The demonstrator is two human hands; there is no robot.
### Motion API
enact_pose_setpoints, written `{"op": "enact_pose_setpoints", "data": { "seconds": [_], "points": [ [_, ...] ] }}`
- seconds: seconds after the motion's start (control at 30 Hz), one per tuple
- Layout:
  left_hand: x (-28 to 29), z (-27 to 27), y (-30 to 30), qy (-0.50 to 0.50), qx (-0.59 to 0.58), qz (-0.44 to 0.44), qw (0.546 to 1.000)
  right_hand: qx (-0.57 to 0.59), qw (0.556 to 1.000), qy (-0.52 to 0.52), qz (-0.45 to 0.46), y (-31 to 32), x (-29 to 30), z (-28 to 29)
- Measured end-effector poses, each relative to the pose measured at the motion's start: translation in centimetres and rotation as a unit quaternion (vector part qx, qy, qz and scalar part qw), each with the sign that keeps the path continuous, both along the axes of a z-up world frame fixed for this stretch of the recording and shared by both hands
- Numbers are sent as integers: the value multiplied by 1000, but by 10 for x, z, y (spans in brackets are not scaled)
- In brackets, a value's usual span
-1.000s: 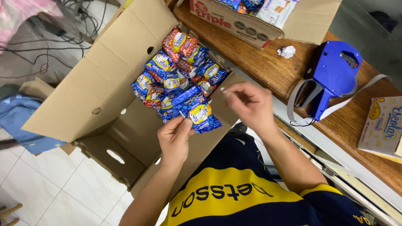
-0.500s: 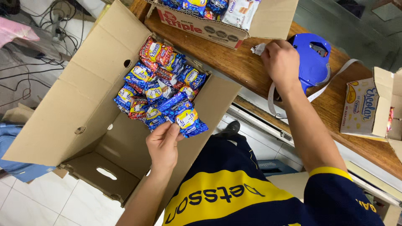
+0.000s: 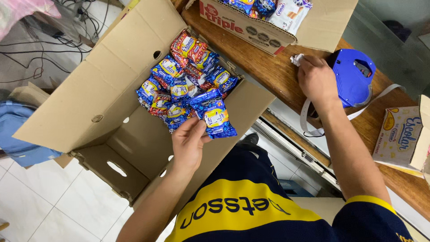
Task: The person picks up snack packets one at a time from a large box, applies a price sticker using a handheld labeling tool, and places the labeled snacks into a smaller box.
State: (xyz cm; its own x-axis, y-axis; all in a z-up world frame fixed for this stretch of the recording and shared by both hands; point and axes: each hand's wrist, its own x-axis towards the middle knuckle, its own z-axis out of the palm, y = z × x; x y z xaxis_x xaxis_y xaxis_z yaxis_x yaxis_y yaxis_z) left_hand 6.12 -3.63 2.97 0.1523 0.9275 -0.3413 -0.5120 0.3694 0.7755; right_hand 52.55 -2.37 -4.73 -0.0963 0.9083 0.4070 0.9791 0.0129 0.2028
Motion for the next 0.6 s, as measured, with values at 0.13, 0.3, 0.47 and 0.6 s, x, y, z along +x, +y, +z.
{"op": "enact_pose_setpoints", "data": {
  "seconds": [0.13,0.3,0.47,0.6],
  "points": [
    [-3,-1,-1,-3,-2,3,1000,-2,998,60,-32,-8,-15,23],
    [0,12,-1,-14,21,-18,1000,69,973,220,20,-33,-35,38],
    [-3,7,-4,-24,15,-44,999,2,875,468,124,-46,-180,131],
    [0,13,-7,-7,35,-72,997,-25,814,560,153,-53,-261,170]
  ]
}}
